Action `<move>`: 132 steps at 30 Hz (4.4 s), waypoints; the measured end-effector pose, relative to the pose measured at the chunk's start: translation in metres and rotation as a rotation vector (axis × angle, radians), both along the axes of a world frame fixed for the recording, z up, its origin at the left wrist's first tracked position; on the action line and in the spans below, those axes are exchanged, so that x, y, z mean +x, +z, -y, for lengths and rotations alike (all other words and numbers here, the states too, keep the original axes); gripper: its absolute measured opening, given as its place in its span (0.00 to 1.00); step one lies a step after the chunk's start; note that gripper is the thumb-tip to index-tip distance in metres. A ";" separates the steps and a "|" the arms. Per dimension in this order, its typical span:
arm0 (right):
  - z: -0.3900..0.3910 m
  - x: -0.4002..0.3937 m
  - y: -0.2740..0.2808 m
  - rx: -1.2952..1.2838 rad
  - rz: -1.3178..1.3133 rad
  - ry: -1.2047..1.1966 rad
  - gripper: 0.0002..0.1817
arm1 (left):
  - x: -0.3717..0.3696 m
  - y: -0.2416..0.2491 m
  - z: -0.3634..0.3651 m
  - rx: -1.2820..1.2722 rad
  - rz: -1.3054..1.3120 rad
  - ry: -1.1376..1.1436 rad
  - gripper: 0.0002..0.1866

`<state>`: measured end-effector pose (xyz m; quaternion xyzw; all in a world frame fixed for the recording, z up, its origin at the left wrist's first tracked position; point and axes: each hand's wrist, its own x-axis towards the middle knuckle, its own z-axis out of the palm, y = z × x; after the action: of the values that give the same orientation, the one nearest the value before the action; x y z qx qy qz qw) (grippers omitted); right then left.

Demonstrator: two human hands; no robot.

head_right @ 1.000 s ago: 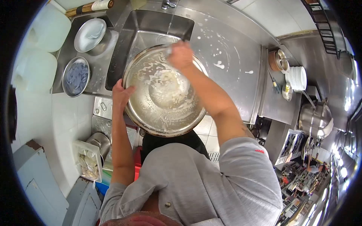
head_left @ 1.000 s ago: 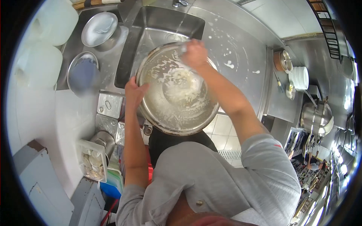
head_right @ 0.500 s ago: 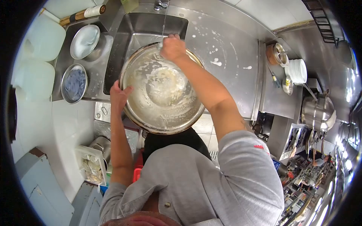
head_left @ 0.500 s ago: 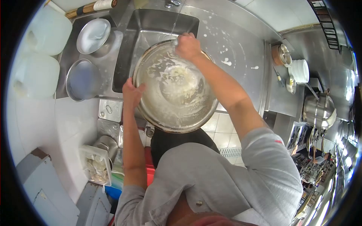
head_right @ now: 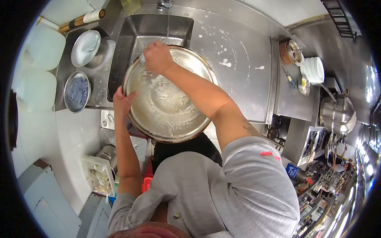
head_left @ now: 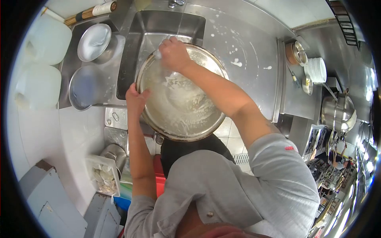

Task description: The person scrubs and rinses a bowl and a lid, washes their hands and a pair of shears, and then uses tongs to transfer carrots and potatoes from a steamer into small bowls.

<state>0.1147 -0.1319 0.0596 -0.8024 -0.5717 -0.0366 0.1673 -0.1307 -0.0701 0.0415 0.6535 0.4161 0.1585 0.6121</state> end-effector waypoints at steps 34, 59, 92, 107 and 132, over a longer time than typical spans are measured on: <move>0.053 0.059 -0.040 0.193 -0.017 -0.074 0.15 | 0.000 -0.021 -0.007 0.053 -0.095 -0.028 0.21; 0.110 0.066 -0.037 -0.044 -0.104 -0.371 0.15 | -0.017 0.006 0.047 0.110 0.047 0.144 0.17; 0.068 -0.071 -0.037 0.503 -0.204 0.006 0.13 | 0.015 -0.006 0.042 -0.229 0.130 0.063 0.21; 0.088 -0.073 -0.039 0.559 -0.356 0.076 0.07 | 0.016 -0.022 0.042 -0.061 0.111 0.087 0.22; 0.103 -0.031 -0.060 0.402 -0.314 0.112 0.05 | 0.030 -0.019 0.036 -0.144 0.045 0.109 0.24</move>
<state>0.0833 -0.2352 -0.0003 -0.7160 -0.5636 -0.0152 0.4117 -0.1003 -0.1058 0.0230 0.5804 0.4474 0.1758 0.6573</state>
